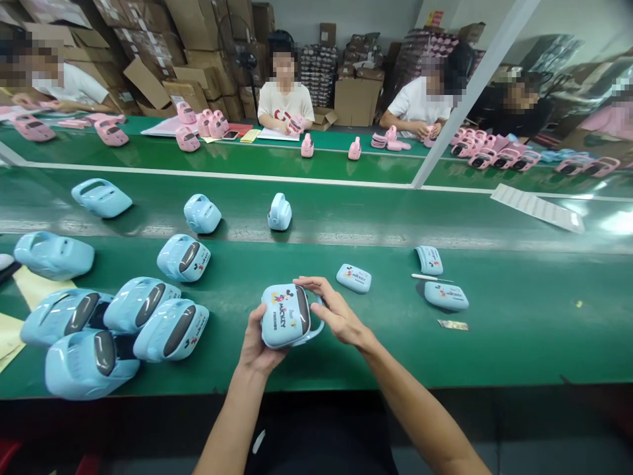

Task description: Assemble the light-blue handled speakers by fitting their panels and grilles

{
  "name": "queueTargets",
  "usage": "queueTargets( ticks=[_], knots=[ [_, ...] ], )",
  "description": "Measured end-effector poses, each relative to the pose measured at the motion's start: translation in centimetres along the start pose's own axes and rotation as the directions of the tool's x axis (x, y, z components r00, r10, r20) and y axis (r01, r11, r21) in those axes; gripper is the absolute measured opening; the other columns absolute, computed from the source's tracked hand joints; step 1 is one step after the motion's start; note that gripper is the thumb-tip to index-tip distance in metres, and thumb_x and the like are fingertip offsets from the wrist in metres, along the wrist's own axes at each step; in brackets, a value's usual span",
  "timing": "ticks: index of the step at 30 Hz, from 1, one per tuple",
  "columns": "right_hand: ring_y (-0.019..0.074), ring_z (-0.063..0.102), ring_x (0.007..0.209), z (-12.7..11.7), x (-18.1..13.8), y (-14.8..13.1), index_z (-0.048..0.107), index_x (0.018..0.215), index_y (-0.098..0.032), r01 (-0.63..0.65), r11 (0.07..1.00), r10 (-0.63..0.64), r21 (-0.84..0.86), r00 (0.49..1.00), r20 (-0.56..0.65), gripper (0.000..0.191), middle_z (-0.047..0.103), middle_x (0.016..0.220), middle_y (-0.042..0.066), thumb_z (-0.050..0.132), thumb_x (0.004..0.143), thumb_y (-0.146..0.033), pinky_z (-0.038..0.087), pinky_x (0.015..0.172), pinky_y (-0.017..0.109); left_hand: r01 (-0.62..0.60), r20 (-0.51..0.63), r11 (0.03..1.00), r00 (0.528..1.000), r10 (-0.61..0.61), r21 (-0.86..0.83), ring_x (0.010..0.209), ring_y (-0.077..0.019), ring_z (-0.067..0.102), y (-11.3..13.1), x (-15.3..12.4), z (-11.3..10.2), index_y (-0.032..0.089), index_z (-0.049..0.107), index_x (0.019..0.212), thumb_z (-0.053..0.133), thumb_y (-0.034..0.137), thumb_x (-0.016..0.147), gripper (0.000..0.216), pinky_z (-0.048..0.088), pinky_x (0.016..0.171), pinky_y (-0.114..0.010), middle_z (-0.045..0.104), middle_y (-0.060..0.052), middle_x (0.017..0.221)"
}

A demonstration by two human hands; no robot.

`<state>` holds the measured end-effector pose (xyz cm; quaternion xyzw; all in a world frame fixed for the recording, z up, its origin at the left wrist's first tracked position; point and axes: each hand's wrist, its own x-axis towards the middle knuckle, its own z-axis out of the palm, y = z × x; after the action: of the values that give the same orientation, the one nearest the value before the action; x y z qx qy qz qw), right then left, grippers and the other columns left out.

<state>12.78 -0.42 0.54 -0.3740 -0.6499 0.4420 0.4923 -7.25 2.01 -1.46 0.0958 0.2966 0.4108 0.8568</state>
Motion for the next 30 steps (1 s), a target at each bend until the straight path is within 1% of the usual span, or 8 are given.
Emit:
queueTargets(
  ticks=[5,9,12,15,18,21,26,30],
  knots=[
    [0.0255,0.052,0.139,-0.1,0.1,1.4,0.048,0.137,-0.021,-0.052,0.998,0.052,0.021,0.999,-0.008,0.045,0.059,0.144,0.014,0.051,0.098,-0.043,0.036,0.121,0.049,0.041,-0.078,0.995,0.996,-0.048,-0.091,0.114,-0.0352,0.070,-0.3,-0.1,1.2,0.023,0.066,0.121,0.078,0.036,0.077,0.047,0.048,0.107,-0.057,0.080,-0.008,0.104],
    [0.0276,0.050,0.141,-0.3,0.0,1.1,0.048,0.140,-0.022,-0.050,0.995,0.050,-0.084,0.999,0.001,0.051,0.054,0.150,0.015,0.052,0.098,-0.052,0.038,0.119,0.051,0.027,-0.167,0.996,0.985,-0.042,-0.086,0.106,-0.0330,0.073,-0.4,-0.2,1.4,0.021,0.065,0.120,0.078,0.033,0.077,0.046,0.051,0.105,-0.055,0.080,-0.007,0.099],
    [0.0333,0.037,0.150,-0.2,0.0,0.3,0.045,0.146,-0.023,0.057,0.955,-0.043,-0.290,0.998,0.053,0.077,0.040,0.161,0.018,0.071,0.085,-0.061,0.031,0.122,0.057,0.014,-0.197,1.000,0.980,-0.012,0.009,0.098,-0.0312,0.074,-0.5,-0.2,1.7,0.019,0.064,0.120,0.080,0.029,0.074,0.050,0.055,0.101,-0.051,0.079,-0.008,0.097],
    [0.0360,0.027,0.155,0.0,0.1,-0.2,0.039,0.154,-0.022,0.227,0.882,-0.153,-0.412,0.967,0.203,0.100,0.034,0.163,0.021,0.082,0.073,-0.062,0.026,0.124,0.058,-0.027,-0.217,0.995,0.975,0.047,0.094,0.092,-0.0276,0.074,-0.8,-0.2,2.1,0.019,0.064,0.118,0.084,0.024,0.069,0.053,0.057,0.097,-0.047,0.078,-0.007,0.095],
    [0.0361,0.028,0.154,0.1,0.3,0.1,0.031,0.159,-0.021,0.291,0.850,-0.177,-0.440,0.943,0.282,0.105,0.031,0.164,0.023,0.082,0.075,-0.058,0.029,0.123,0.058,-0.086,-0.214,0.983,0.969,0.120,0.161,0.090,-0.0251,0.073,-1.1,-0.4,2.3,0.022,0.064,0.121,0.088,0.026,0.065,0.061,0.058,0.095,-0.043,0.076,-0.003,0.097],
    [0.0365,0.032,0.152,-0.1,0.4,0.5,0.022,0.162,-0.022,0.317,0.834,-0.194,-0.451,0.935,0.297,0.112,0.033,0.163,0.023,0.084,0.075,-0.055,0.032,0.121,0.058,-0.148,-0.170,0.957,0.966,0.193,0.250,0.100,-0.0277,0.071,-1.2,-0.7,2.2,0.027,0.062,0.126,0.093,0.032,0.061,0.072,0.057,0.095,-0.042,0.075,-0.003,0.104],
    [0.0366,0.040,0.146,-0.5,0.3,-0.2,0.025,0.161,-0.027,0.331,0.815,-0.198,-0.476,0.930,0.308,0.114,0.037,0.159,0.022,0.087,0.070,-0.056,0.039,0.116,0.057,-0.207,-0.102,0.928,0.963,0.249,0.311,0.113,-0.0338,0.066,-1.2,-1.2,2.0,0.028,0.063,0.125,0.098,0.039,0.050,0.083,0.057,0.092,-0.041,0.072,-0.007,0.117],
    [0.0370,0.041,0.145,-0.6,0.1,-1.1,0.026,0.161,-0.031,0.292,0.814,-0.141,-0.502,0.938,0.317,0.111,0.038,0.159,0.020,0.088,0.071,-0.053,0.041,0.114,0.059,-0.219,-0.124,0.909,0.952,0.278,0.355,0.105,-0.0295,0.068,-1.0,-1.5,2.4,0.026,0.063,0.121,0.096,0.033,0.054,0.075,0.057,0.086,-0.036,0.072,-0.005,0.110]
  ],
)
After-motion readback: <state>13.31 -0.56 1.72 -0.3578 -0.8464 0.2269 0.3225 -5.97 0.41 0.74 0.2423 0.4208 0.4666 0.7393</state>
